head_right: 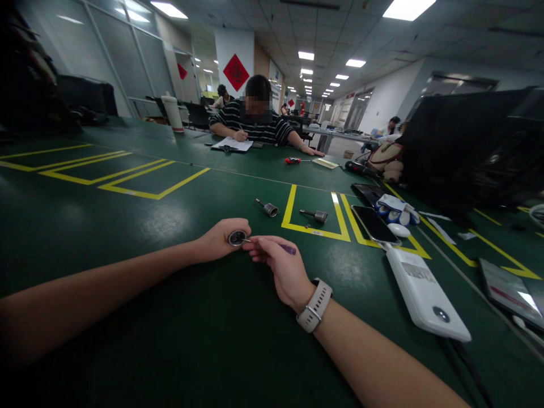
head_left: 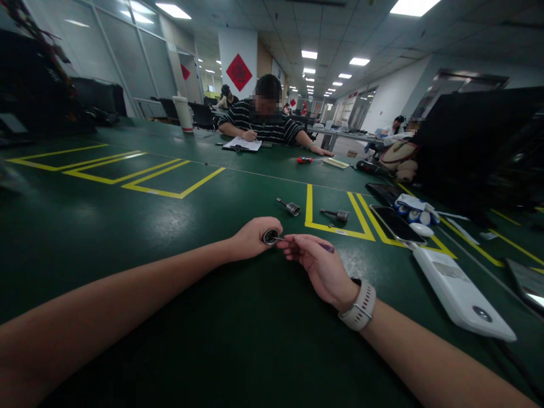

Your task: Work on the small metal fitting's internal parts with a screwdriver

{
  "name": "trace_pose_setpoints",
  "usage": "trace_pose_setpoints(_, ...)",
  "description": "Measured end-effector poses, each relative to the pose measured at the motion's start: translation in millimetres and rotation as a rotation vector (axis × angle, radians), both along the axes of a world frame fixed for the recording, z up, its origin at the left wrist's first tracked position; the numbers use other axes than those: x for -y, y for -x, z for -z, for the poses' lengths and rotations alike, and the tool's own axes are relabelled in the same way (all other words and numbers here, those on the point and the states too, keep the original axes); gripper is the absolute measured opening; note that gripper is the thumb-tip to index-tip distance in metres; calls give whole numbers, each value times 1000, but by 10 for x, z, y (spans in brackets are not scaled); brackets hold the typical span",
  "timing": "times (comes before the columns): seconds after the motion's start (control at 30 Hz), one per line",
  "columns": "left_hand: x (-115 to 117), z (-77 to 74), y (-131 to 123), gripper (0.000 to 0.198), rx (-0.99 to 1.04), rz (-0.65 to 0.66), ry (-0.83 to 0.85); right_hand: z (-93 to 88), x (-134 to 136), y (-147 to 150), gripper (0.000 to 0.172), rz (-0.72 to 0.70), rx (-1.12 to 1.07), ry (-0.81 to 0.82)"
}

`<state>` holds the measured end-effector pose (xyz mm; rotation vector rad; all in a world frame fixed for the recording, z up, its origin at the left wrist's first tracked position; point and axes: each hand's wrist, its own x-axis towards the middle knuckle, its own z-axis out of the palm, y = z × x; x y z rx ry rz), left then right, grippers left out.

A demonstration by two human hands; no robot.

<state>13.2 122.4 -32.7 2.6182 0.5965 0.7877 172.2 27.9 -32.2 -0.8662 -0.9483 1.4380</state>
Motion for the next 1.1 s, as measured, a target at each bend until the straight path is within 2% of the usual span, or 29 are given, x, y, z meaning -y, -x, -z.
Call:
trace_pose_setpoints(0.17, -26, 24, 3, 12, -45, 14, -42, 13, 6, 40, 14, 47, 43, -11)
trace_pose_setpoints(0.33, -49, 17, 16, 8, -130, 30, -99, -20, -11, 33, 13, 28, 6, 23)
trace_pose_setpoints(0.57, -94, 3, 39, 7, -197, 18, -101, -29, 7, 12, 13, 7, 31, 21)
trace_pose_setpoints(0.77, -103, 25, 60, 6, -181, -26, -72, 7, 29, 15, 13, 47, 39, -20)
trace_pose_setpoints(0.93, -88, 29, 53, 5, -179, -22, -70, 41, 29, 12, 15, 84, 173, -68)
trace_pose_setpoints(1.1, -99, 37, 54, 5, -195, -4, -109, 56, 9, 34, 15, 50, 265, -92)
